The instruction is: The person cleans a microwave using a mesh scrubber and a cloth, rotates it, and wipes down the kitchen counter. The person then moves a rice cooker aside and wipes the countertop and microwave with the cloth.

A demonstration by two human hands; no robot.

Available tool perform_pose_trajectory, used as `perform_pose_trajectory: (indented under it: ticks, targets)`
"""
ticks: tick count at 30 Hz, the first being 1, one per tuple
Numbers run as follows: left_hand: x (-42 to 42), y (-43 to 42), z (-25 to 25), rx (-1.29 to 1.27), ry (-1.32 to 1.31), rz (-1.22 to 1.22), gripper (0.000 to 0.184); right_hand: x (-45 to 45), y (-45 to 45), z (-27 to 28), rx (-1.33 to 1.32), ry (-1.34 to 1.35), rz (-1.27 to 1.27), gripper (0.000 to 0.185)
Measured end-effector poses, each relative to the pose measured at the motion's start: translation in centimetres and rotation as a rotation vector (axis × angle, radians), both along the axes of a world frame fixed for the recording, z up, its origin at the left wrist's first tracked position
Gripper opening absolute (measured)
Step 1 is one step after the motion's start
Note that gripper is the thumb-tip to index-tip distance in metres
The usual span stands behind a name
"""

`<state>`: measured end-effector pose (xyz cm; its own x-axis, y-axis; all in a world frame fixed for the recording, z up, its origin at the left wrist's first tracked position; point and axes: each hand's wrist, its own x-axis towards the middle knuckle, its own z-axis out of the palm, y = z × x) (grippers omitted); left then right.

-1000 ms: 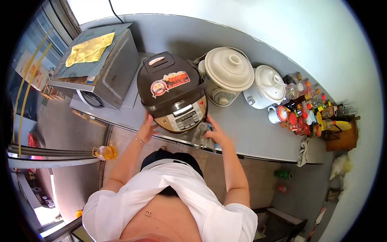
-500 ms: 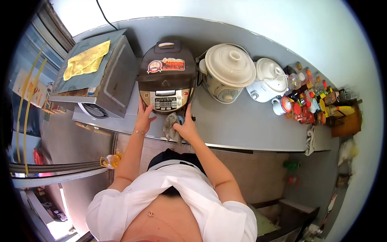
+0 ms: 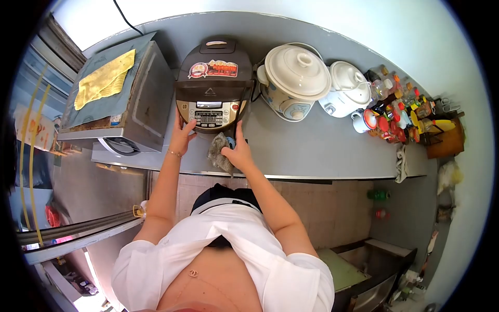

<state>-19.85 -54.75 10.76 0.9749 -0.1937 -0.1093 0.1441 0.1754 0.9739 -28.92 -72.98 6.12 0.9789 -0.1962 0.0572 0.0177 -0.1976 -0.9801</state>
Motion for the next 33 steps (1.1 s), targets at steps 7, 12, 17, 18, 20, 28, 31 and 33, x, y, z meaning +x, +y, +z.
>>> perform_pose_trajectory:
  ticks: [7,12,17,18,20,28,31,33]
  targets:
    - [-0.9,0.0,-2.9,-0.070,0.105,0.212,0.083,-1.6,-2.4,-0.7,0.189,-0.066,0.010,0.097]
    - [-6.4,1.0,-8.6,-0.066,0.429,0.111,0.061,-5.5,-9.1,-0.9,0.757,0.072,-0.226,0.063]
    - [-12.8,-7.8,-3.8,-0.099,0.490,-0.322,0.053,-6.3,-8.9,-3.2,0.190,0.114,-0.452,0.054]
    - [-13.1,-9.3,-3.6,-0.097,0.459,-0.313,0.052,-6.6,-8.0,-2.7,-0.096,0.112,-0.430,0.058]
    - [-12.0,-11.9,-6.2,-0.013,0.329,-0.281,0.047,-7.4,-6.9,-2.0,-0.094,0.108,-0.295,0.063]
    - [-12.3,-13.7,-10.5,-0.005,0.465,-0.187,0.038,-13.4,-20.8,-2.8,0.956,0.219,-0.183,0.045]
    - [-13.0,-14.4,-8.4,-0.039,0.492,-0.165,0.033,-17.1,-31.7,-1.3,0.896,0.067,-0.441,0.041]
    - [-13.1,-15.2,-7.6,-0.020,0.513,-0.190,0.028,-18.7,-38.0,-0.4,0.609,-0.039,-0.677,0.038]
